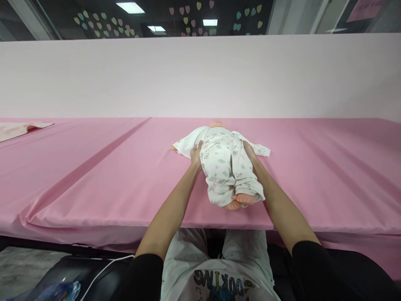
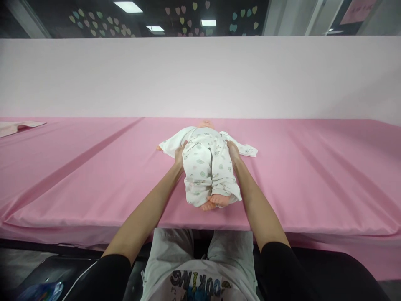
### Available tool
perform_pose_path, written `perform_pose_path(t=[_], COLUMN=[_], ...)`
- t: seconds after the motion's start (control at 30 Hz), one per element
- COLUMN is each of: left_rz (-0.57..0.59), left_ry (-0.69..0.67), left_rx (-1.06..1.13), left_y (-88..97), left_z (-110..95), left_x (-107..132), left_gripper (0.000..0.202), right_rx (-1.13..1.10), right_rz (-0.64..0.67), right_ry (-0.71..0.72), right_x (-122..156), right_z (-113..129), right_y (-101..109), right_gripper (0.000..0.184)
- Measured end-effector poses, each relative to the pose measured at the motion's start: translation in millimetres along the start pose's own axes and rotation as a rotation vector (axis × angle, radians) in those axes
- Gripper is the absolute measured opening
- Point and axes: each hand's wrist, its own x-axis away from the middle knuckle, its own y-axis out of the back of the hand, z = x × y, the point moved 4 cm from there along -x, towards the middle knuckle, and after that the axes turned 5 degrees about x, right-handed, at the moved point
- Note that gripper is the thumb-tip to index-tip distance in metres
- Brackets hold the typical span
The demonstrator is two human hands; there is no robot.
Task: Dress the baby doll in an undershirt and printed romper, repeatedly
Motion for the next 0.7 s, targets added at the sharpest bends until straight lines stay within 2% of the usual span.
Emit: perform_pose_path(t=[0.13,0.2,0.4,0.53,0.7], left_rz=[-0.063,-0.052,0.010,0.002,-0.044], left_ry=[-0.195,-0.247,-0.222,-0.246,-0.371], left_rx=[-0.268,-0.336,-0.234,-0.191,-0.276], left_y=[1.9,0.4,-1.7,-1.1,0.6], left_z=[-10.2,-12.2,-6.6,-4.5,-8.7], left_x=[-2.3,-2.1,7.7,10.6,8.4], left_gripper=[0.049,0.051,0.046,0.045,0.041], right_rx=[0.247,0.284,0.275,0.243,0.186], right_rz=[-0.098,-0.103,-0.150,-0.166,-0.184], right_ry=[0.125,0.113,-0.062,-0.023,-0.006], right_x=[1.4,0.6,-0.3,0.3,2.7], right_z=[3.0,0.4,-6.4,-1.7,-0.4], right_y=[5.2,3.4,-8.8,-12.2,-11.3], right_gripper=[0.031,0.034,0.028,0.033,0.037])
